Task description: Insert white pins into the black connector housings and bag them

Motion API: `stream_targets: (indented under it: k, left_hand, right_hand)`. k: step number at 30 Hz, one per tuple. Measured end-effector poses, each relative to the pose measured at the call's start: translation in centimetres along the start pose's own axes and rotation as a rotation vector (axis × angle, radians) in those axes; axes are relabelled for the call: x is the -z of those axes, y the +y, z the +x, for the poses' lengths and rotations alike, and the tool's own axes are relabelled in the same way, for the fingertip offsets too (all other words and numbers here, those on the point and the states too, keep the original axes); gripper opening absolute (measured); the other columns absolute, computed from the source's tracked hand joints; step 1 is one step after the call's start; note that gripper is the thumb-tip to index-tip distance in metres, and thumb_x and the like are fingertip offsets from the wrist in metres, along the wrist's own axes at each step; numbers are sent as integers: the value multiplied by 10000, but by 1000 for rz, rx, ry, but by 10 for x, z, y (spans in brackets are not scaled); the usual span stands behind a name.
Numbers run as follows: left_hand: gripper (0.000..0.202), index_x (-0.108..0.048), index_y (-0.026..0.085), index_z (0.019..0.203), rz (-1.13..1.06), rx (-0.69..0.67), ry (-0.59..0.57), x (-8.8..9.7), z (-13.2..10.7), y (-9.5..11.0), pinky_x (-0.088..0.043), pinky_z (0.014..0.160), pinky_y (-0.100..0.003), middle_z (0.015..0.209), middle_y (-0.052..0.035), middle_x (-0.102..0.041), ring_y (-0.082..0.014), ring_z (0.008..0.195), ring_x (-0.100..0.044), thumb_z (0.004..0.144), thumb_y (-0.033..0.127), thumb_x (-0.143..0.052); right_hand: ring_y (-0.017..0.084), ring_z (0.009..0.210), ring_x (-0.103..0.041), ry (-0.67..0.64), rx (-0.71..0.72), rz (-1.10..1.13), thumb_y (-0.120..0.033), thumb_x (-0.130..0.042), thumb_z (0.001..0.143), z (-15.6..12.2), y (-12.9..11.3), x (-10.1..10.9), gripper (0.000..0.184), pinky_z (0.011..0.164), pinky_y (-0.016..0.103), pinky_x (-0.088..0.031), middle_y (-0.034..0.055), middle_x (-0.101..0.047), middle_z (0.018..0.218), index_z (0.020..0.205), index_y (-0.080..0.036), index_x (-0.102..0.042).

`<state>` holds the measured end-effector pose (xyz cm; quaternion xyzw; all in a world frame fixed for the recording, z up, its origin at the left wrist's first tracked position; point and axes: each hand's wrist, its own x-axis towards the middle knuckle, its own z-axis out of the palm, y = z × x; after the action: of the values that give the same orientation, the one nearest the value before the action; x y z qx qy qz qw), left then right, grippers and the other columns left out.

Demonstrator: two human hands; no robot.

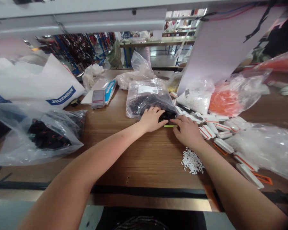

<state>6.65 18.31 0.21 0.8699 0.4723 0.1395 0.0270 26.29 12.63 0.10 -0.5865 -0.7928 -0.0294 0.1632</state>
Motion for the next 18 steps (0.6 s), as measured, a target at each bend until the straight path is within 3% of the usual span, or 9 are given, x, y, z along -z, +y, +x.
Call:
stream_targets:
  k: [6, 12, 18]
  left_hand:
    - [363, -593, 220, 1261, -27, -151, 3, 6, -29, -9, -409, 981, -458, 1253, -105, -578, -294, 1165, -519, 974, 435, -540]
    - [354, -583, 213, 1265, -76, -295, -12, 12, -54, -15, -408, 997, -428, 1241, -94, -594, -264, 1154, -538, 955, 385, -579]
    - [331, -616, 198, 1225, -99, -313, -16, 28, -85, -12, -425, 985, -458, 1205, -106, -630, -273, 1092, -565, 928, 341, -583]
  right_hand:
    - [304, 1100, -564, -55, -44, -41, -231, -404, 936, 1, -3, -1, 428, 895, 442, -381, 112, -650, 1242, 1268, -250, -674]
    - [311, 1098, -567, -65, -56, -48, -221, -392, 934, 1, -2, -4, 444, 892, 450, -380, 118, -661, 1217, 1289, -227, -659]
    - [314, 1092, -562, -75, -53, -56, -203, -403, 922, 1, -2, -3, 438, 883, 442, -375, 129, -667, 1197, 1269, -218, -671]
